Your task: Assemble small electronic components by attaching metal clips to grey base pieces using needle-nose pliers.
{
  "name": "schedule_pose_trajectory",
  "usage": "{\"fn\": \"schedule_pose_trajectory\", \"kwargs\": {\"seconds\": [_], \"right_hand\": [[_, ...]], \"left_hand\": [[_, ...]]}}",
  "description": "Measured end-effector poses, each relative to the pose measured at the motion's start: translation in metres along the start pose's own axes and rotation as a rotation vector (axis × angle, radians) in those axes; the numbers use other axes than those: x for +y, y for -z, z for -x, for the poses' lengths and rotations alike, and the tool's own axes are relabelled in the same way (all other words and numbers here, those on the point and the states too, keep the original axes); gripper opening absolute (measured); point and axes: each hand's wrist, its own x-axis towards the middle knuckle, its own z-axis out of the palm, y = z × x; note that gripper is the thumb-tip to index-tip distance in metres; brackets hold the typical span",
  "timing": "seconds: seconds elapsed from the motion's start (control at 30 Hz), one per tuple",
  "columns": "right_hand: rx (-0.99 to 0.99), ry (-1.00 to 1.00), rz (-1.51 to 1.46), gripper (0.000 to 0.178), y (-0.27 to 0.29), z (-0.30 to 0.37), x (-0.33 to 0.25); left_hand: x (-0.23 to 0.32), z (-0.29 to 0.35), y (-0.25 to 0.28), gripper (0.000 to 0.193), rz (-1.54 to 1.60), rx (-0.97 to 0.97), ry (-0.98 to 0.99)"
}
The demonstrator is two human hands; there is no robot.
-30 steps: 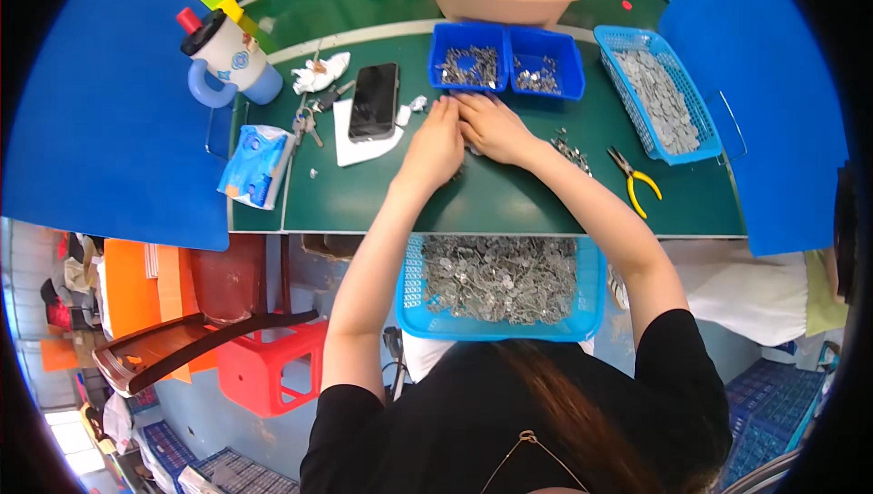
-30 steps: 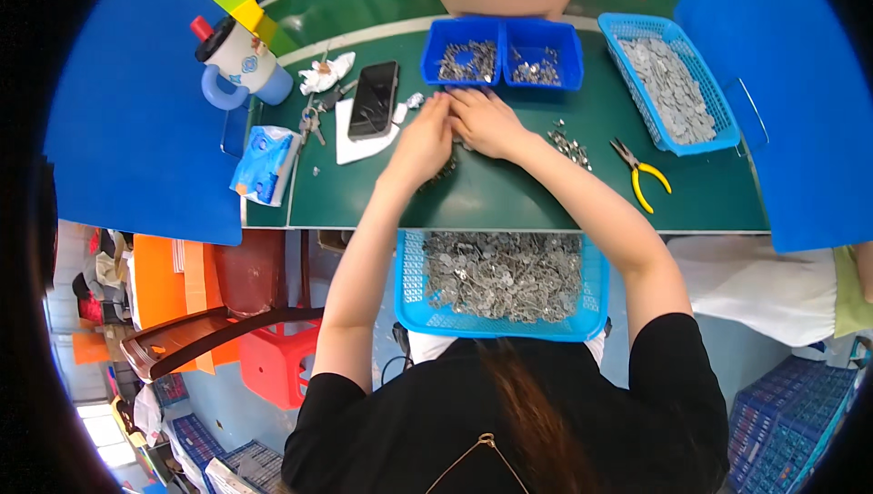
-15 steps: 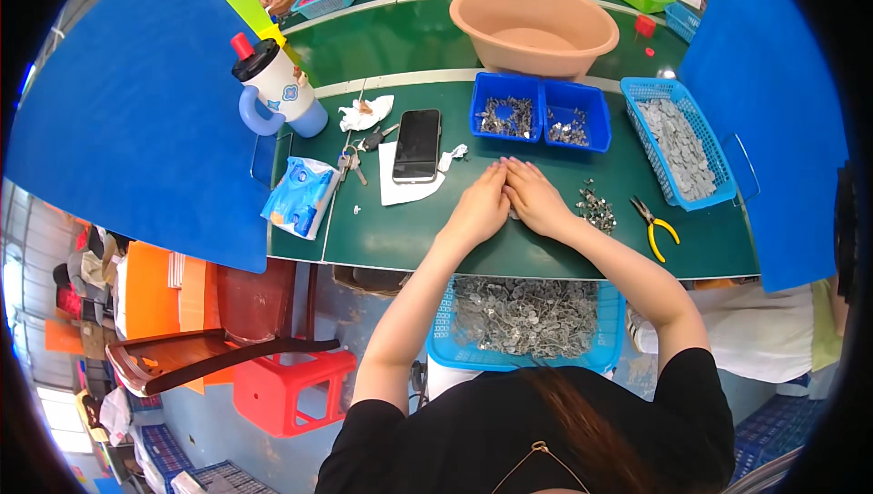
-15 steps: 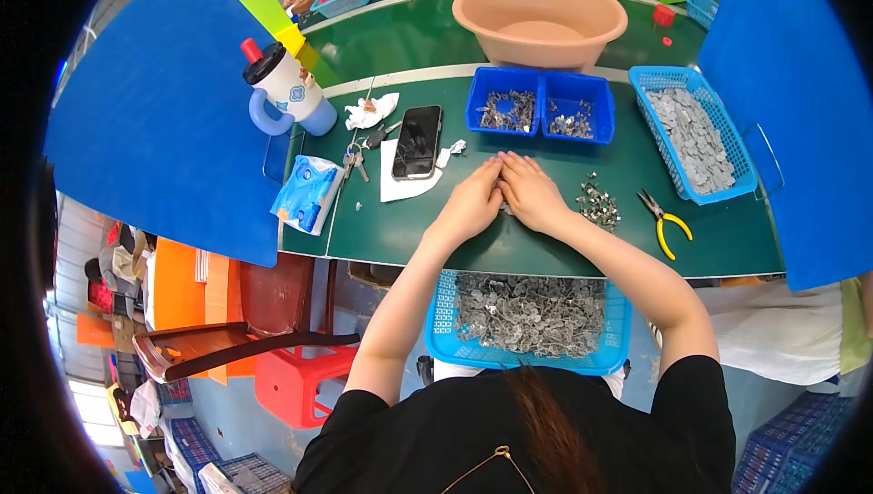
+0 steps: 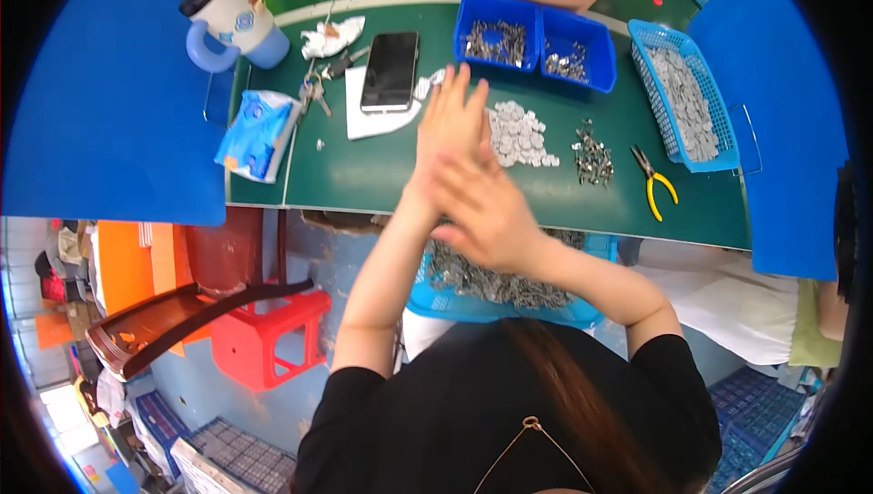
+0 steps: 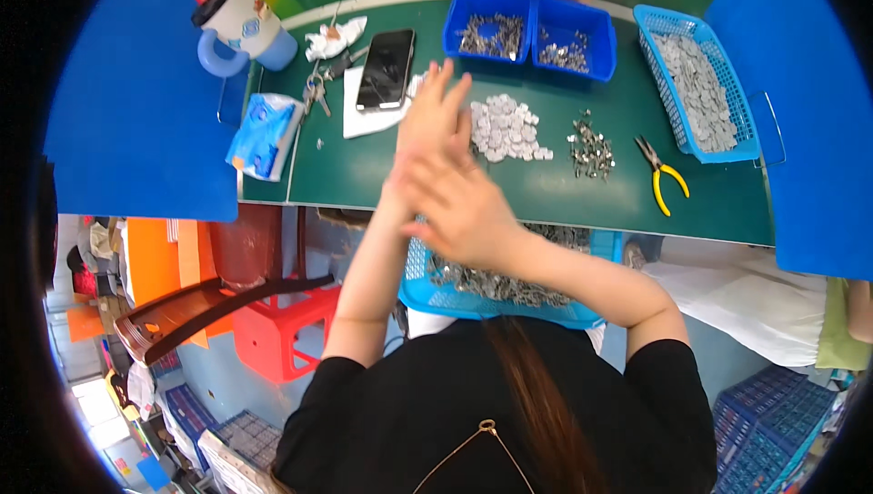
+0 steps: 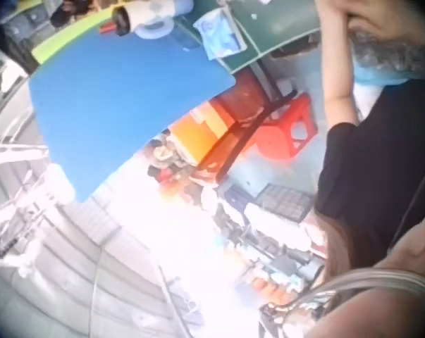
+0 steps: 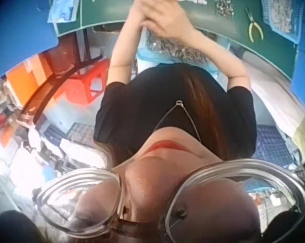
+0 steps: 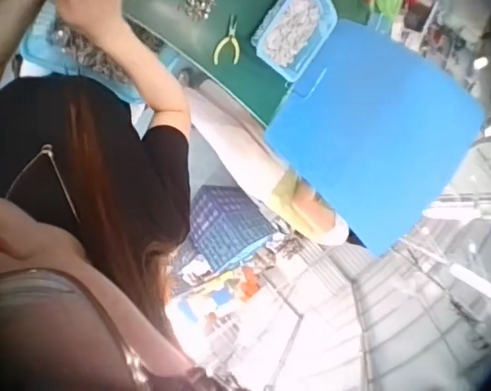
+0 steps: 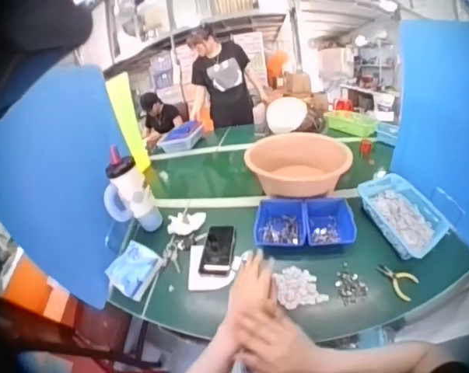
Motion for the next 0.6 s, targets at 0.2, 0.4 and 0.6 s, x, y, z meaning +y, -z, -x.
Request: {"fn": "schedule_pose_trajectory", "kwargs": {"seconds": [0.2, 0.4, 0.6], "right_hand": [[-0.119, 0.231, -0.113, 0.049, -0.034, 0.025, -0.028], [0.048, -0.006, 0.052, 0.044, -0.015, 0.008, 0.011], [0.090, 0.085, -0.069, 0.040, -0.030, 0.020, -0.006]], "left_hand": [[-0.007, -0.026, 0.004, 0.035, -0.202, 0.057, -0.039], [-0.015, -0.015, -0.005, 0.033, -0.278, 0.014, -0.030], [-0.005, -0.015, -0.004, 0.033, -0.346, -0.057, -0.060]]}}
